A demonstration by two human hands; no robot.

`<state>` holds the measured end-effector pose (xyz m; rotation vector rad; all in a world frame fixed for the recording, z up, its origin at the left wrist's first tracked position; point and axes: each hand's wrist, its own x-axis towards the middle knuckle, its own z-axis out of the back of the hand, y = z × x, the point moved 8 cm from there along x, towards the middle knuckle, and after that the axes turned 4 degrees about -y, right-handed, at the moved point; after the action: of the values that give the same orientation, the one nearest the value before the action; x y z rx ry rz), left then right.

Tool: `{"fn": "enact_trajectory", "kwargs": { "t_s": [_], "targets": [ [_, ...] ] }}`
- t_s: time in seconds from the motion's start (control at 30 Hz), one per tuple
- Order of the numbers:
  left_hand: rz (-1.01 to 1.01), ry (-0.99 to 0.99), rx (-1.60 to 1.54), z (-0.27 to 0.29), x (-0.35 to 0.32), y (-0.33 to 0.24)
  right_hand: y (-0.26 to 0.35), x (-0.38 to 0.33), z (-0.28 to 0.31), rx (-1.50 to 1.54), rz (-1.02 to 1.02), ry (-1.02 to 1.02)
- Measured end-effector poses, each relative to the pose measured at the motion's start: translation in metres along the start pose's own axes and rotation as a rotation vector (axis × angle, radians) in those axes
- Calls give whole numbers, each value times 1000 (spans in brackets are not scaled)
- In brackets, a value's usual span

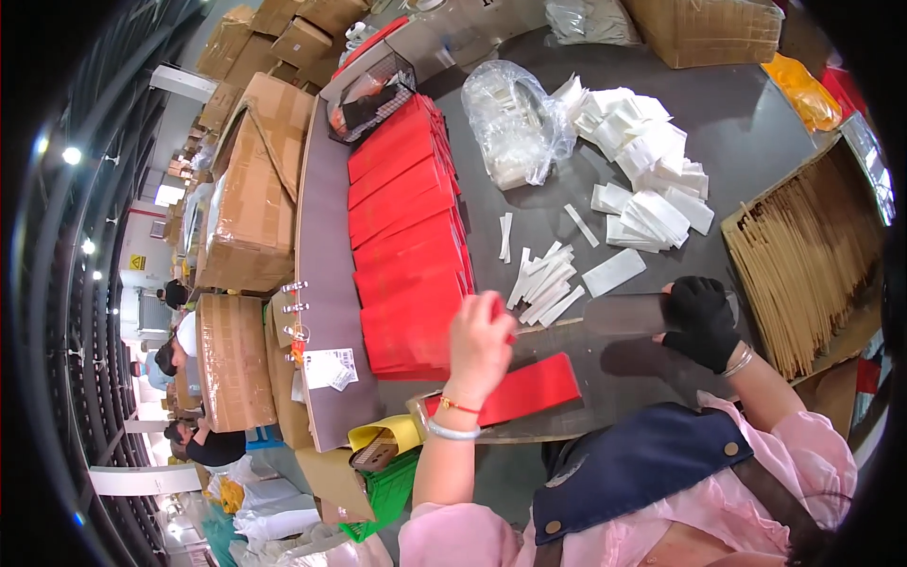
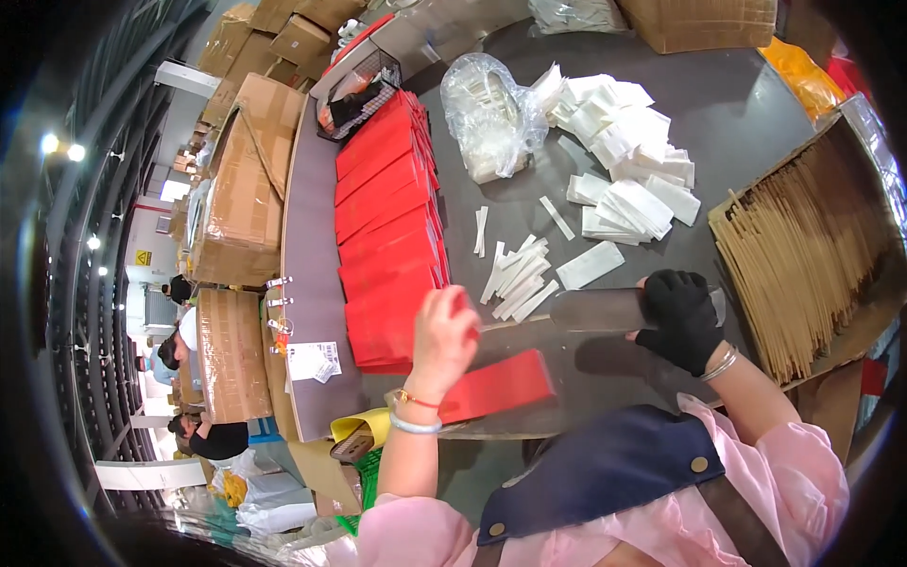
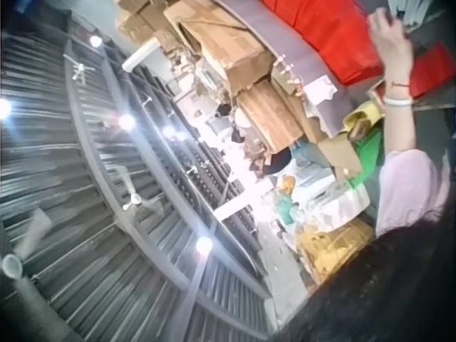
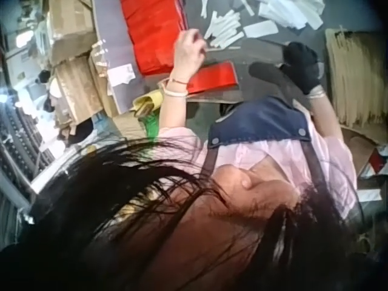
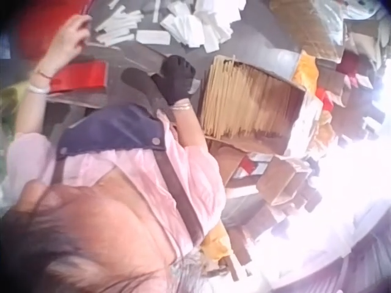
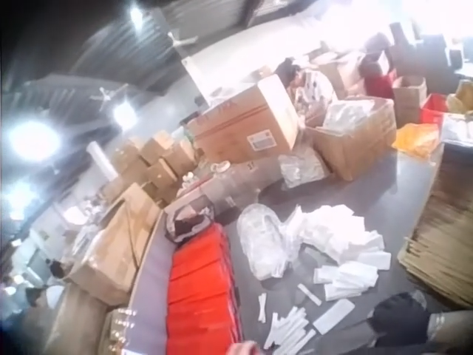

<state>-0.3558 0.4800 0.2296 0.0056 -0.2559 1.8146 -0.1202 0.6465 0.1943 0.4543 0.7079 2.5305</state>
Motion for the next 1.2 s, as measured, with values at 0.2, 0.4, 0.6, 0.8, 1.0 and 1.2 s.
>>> {"fn": "enact_trajectory", "kwargs": {
  "t_s": [0.2,0.4,0.6,0.8,1.0,1.2],
  "targets": [
    [498,-75,-91,-68,-66,-23,16,-3,-2,-81,40,81],
    [638,-116,-259,-95,-87,-22,21,-2,-18,-135,108,150],
    [620,-97,-278,-90,-84,-25,46,-2,-87,-67,159,418],
    [504,-9,-322,-89,-53,-19,48,0,-81,84,281,182],
    [295,-153,-138,-112,-2,10,-60,-27,42,41,-111,-301],
    [251,-110,-254,-112,20,2,-261,-176,154,-224,-624,-564]
  ]
}}
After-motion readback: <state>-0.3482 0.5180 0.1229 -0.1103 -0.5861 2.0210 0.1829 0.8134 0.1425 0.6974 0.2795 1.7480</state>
